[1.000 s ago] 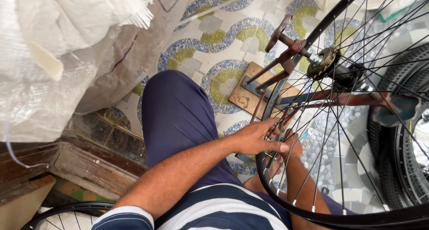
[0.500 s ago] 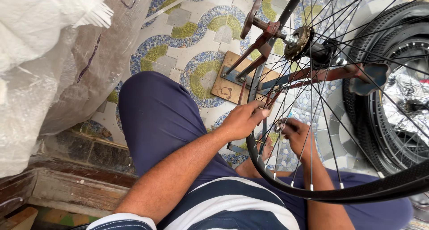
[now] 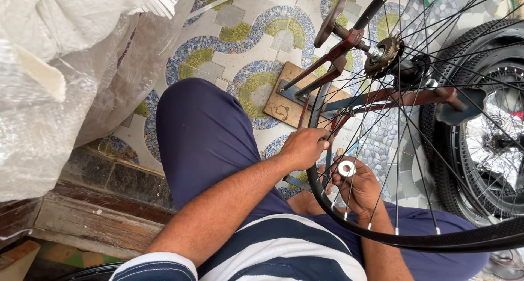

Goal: The person threads spokes through a bicycle wheel rim and hub while the wheel is mounted on a truing stand, tightening the nipples by hand.

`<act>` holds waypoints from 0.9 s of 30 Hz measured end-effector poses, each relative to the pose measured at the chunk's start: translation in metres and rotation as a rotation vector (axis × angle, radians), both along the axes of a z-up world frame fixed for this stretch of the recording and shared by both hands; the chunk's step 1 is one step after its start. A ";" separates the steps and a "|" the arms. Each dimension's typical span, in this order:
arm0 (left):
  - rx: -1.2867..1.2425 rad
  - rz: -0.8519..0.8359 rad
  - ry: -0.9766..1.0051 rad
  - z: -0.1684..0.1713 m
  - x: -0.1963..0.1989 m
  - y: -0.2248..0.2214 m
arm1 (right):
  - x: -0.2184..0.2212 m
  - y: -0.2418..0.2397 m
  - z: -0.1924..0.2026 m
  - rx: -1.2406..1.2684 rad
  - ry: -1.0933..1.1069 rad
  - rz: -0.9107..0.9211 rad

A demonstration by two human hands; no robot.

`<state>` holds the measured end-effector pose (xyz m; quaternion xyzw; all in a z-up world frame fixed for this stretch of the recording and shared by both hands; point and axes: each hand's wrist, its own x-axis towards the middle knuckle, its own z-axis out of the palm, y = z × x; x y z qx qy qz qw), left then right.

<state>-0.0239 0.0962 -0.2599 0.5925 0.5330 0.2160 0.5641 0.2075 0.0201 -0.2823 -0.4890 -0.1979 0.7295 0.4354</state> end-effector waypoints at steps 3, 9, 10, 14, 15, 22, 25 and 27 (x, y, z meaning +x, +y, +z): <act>-0.014 -0.024 0.013 0.000 0.000 0.001 | -0.002 0.002 0.005 0.021 0.049 0.027; 0.026 -0.046 -0.090 0.002 -0.004 -0.003 | -0.010 0.006 0.017 -0.062 -0.089 0.022; 0.032 -0.069 -0.104 0.001 -0.004 -0.004 | -0.010 0.006 0.018 -0.065 -0.088 0.021; 0.077 -0.058 -0.097 -0.004 -0.005 -0.006 | -0.018 0.009 0.017 -0.031 -0.250 0.112; 0.093 -0.059 -0.109 -0.005 -0.004 -0.005 | -0.022 0.009 0.017 -0.030 -0.443 0.164; 0.097 -0.064 -0.118 -0.006 -0.005 -0.005 | -0.044 0.006 0.035 0.125 -0.897 0.328; 0.138 -0.083 -0.105 -0.005 -0.006 -0.005 | -0.046 0.007 0.049 0.118 -0.871 0.338; 0.113 -0.081 -0.113 -0.005 -0.006 -0.006 | -0.049 0.006 0.055 0.100 -0.846 0.318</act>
